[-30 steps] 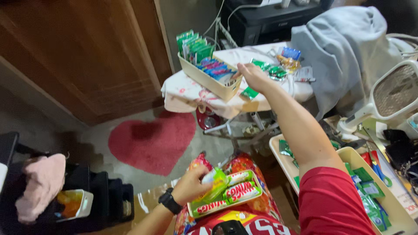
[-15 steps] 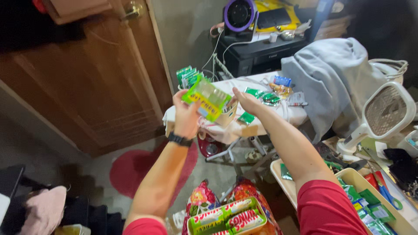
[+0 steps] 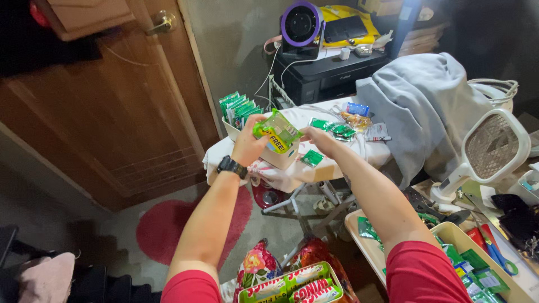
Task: The person sits on the floor and organizes small packets of candy and other items into a beige tray. They pick up packets from a nearby table and place them into the tray, arranging them neatly.
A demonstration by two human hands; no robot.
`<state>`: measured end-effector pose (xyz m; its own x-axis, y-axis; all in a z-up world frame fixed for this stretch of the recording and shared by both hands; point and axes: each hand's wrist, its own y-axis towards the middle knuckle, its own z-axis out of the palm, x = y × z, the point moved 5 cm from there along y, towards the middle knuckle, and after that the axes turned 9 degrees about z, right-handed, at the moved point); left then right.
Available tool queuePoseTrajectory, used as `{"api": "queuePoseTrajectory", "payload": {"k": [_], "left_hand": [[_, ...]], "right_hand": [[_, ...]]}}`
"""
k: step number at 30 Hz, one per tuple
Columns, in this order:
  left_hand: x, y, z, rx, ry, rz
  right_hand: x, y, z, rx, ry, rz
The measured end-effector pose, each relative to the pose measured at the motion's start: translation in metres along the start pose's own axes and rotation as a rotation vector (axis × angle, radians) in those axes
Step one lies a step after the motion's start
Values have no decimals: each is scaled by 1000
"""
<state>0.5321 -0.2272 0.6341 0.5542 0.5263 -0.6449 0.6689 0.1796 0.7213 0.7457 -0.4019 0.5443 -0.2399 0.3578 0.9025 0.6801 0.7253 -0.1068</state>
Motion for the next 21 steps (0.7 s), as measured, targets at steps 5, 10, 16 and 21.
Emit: {"api": "queuePoseTrajectory", "payload": {"k": [5, 10, 16, 21], "left_hand": [[-26, 12, 0, 85, 192, 162], [-27, 26, -2, 30, 162, 101], [-25, 44, -49, -232, -202, 56], [-23, 46, -80, -199, -366, -171]], "right_hand": [[15, -4, 0, -33, -16, 0], [9, 1, 3, -45, -2, -11], [24, -3, 7, -23, -193, -265], [71, -31, 14, -181, -528, -280]]}}
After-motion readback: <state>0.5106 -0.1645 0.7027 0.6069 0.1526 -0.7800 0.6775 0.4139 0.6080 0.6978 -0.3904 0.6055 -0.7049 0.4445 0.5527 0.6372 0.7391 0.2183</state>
